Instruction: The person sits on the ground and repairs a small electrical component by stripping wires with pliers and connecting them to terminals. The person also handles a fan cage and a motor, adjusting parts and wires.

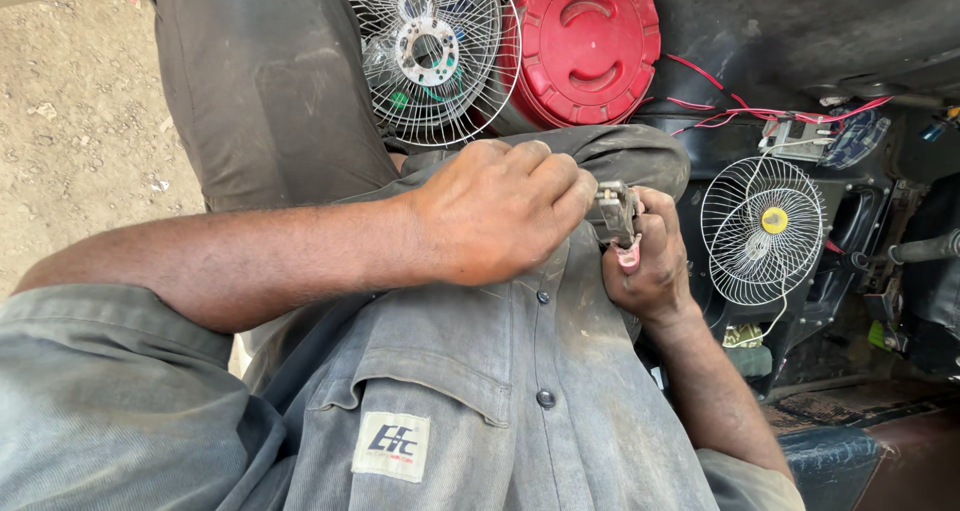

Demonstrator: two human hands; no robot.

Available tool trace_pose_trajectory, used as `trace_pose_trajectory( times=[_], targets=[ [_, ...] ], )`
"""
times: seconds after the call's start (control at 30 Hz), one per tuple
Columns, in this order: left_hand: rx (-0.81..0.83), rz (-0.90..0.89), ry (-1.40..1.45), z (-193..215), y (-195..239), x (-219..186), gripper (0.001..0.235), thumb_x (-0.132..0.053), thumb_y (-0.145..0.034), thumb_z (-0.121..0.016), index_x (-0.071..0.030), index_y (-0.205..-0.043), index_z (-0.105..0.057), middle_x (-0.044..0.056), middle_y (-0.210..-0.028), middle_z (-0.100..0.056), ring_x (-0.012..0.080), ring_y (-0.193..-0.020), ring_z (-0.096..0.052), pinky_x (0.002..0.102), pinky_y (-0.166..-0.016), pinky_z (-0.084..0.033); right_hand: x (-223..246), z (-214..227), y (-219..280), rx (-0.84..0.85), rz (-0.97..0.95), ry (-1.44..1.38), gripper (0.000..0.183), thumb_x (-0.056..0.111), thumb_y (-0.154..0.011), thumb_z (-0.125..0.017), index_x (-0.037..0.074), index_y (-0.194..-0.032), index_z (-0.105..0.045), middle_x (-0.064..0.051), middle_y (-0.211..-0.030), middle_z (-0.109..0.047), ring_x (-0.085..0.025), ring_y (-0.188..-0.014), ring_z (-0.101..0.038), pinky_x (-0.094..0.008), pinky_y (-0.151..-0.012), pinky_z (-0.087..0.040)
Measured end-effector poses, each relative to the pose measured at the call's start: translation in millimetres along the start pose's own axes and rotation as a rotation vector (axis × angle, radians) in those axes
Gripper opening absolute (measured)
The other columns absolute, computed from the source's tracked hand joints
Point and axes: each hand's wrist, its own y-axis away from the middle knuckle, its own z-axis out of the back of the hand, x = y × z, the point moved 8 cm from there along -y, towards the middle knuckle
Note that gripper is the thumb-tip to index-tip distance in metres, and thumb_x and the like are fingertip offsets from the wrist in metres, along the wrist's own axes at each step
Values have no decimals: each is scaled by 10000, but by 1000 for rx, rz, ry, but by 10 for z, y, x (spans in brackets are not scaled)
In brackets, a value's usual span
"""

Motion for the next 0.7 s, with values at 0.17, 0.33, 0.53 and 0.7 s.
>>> trace_pose_trajectory(
  times=[0.17, 0.33, 0.53, 0.7],
  targets=[
    [-38, -39, -160, -61, -4, 100, 347, -231, -867, -631, 29, -1097, -636, 69, -884, -575, 205, -776, -611, 329, -579, -511, 34, -46, 79, 29, -120, 6, 427, -117, -783, -601, -48, -1190, -492, -270, -1239, -546, -448, -1117, -592, -487, -974, -510],
    [102, 130, -70, -356, -131, 396, 225, -187, -863, -633, -23, -1016, -640, 88, -894, -615, 259, -823, -663, 398, -597, -538, -54, -142, 48, 42, -229, -21, 396, -106, -798, -622, -26, -1184, -584, -234, -1269, -559, -416, -1200, -578, -464, -1039, -482],
    [210, 401, 3, -988, -200, 1164, 181, -230, -920, -650, -64, -900, -718, 167, -844, -711, 376, -783, -703, 510, -644, -551, -258, -86, 76, -34, -349, -75, 472, -54, -813, -603, -27, -1284, -619, -224, -1353, -540, -389, -1300, -539, -445, -1117, -429],
    [127, 645, 41, -1474, -459, 2302, 169, -243, -890, -686, -140, -890, -820, 200, -872, -746, 399, -807, -727, 517, -763, -573, -663, 46, 267, -134, -647, -154, 429, -5, -845, -576, -14, -1270, -635, -180, -1308, -568, -322, -1078, -600, -391, -990, -497]
  ],
)
